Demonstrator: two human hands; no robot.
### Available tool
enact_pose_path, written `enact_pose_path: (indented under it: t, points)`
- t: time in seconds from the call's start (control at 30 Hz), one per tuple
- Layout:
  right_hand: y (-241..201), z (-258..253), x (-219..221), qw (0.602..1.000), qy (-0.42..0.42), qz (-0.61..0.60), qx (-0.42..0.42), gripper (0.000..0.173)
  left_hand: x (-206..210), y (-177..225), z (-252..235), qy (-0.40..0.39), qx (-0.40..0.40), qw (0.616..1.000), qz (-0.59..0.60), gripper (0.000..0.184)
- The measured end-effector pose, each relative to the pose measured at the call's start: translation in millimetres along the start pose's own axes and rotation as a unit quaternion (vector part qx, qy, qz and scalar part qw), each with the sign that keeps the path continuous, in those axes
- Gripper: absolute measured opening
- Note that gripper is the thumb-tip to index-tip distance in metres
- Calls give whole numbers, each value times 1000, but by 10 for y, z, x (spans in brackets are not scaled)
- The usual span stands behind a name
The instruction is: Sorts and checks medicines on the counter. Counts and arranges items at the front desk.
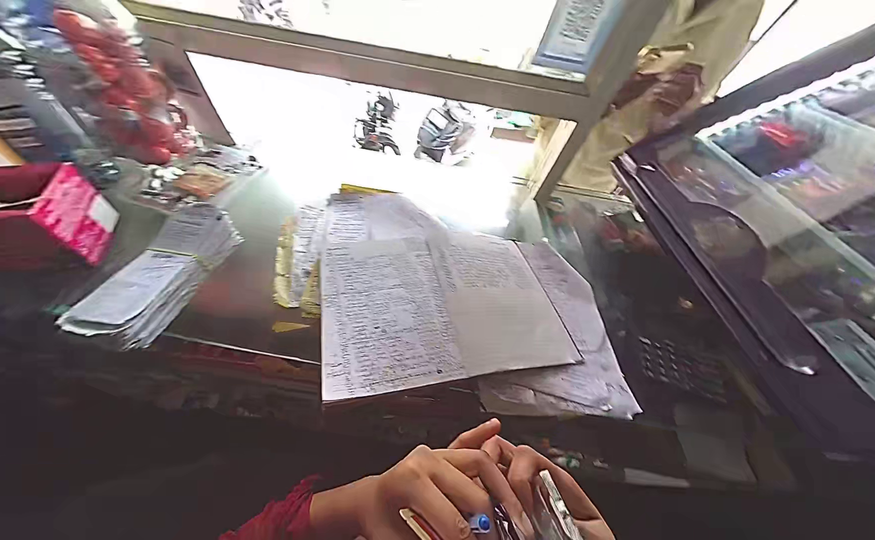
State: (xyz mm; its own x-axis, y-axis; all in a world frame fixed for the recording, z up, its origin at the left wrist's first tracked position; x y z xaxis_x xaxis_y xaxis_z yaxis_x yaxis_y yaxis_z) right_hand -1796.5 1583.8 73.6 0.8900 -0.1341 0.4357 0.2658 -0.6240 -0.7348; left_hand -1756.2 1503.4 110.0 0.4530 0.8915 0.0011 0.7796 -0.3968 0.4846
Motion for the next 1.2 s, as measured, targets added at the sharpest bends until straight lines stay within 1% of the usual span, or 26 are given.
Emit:
enact_pose_path:
  t: [0.1,0.17,0.2,0.23,0.27,0.3,0.33,0.37,0.4,0.43,0.5,0.6,0.67,0.73,0.77,0.8,0.83,0.87,0.9,0.97,1.0,1.03,1.07,1.1,1.17,1.2]
  points:
    - [-1,-201,-64,998,-25,45,19,29,-261,40,57,68,-17,997,35,23]
    - [-69,-389,-180,997,21,72,30,28,-635,178,200,149,-27,988,17,27]
    - [-131,-493,-254,992,60,103,41,28,-884,260,331,222,-43,974,7,28]
    - [-207,-610,-317,983,100,144,54,28,-1157,348,502,321,-72,944,-13,21]
    - [-290,-756,-343,969,131,198,61,25,-1420,464,676,427,-102,897,-46,14]
    - [-355,-919,-356,950,152,265,62,22,-1644,589,826,507,-127,849,-79,9]
    - [-382,-1106,-361,927,160,333,60,18,-1832,705,945,562,-151,805,-114,6]
    - [-363,-1313,-370,903,162,394,54,15,-1987,814,1034,595,-178,768,-157,10]
    - [-297,-1530,-400,880,165,442,49,15,-2120,909,1100,612,-202,740,-193,14]
    - [-193,-1748,-448,857,169,484,52,19,-2239,986,1159,617,-219,724,-216,15]
    - [90,-2150,-593,797,172,570,99,29,-2427,1058,1267,617,-239,717,-218,14]
    - [545,-2656,-821,720,171,639,211,35,-2648,1066,1397,612,-270,725,-164,14]
    - [810,-2861,-951,675,173,661,277,39,-2774,1059,1493,613,-287,727,-116,19]
    - [987,-2966,-1006,615,165,699,326,43,-2880,1074,1567,604,-300,732,-94,21]
    - [1012,-3010,-953,592,163,722,320,45,-2933,1086,1581,596,-304,737,-95,21]
    - [1003,-3061,-845,583,160,746,279,46,-2978,1093,1584,586,-308,743,-97,20]
    - [979,-3114,-690,593,147,764,208,48,-3021,1094,1572,573,-311,752,-99,20]
    - [971,-3152,-518,617,124,763,144,51,-3064,1092,1542,559,-310,762,-102,19]
    - [998,-3170,-345,646,90,751,105,54,-3100,1086,1490,545,-307,773,-106,20]
    - [1178,-3161,-102,707,17,700,93,59,-3156,1048,1335,506,-297,800,-121,24]
    - [1281,-3141,-58,731,-2,676,94,59,-3187,1015,1252,479,-289,818,-135,26]
    - [1330,-3126,-44,750,0,655,86,56,-3224,971,1175,449,-287,831,-161,26]
    - [1298,-3114,-49,762,22,643,68,52,-3265,924,1118,420,-298,833,-201,24]
    - [1200,-3098,-62,760,55,646,50,48,-3306,885,1082,386,-327,825,-250,29]
    - [920,-3025,-81,729,124,673,17,45,-3363,794,1032,316,-408,793,-325,58]
    - [797,-2976,-80,714,154,683,6,44,-3398,737,1029,289,-448,773,-345,65]
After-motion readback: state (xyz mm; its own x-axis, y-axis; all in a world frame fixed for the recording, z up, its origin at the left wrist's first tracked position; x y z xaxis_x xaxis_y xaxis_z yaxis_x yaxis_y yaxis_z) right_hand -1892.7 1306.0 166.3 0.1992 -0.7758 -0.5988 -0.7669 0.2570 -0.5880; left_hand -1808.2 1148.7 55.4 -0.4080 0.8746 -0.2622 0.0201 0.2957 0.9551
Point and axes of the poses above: each hand's wrist, its own z-axis away from the middle knuckle, its own x-axis out of the palm, y = z × x, the point moved 10 cm from there along -z, towards the middle knuckle, and after that the axes turned 6 degrees about -z, right-handed, at the moved point
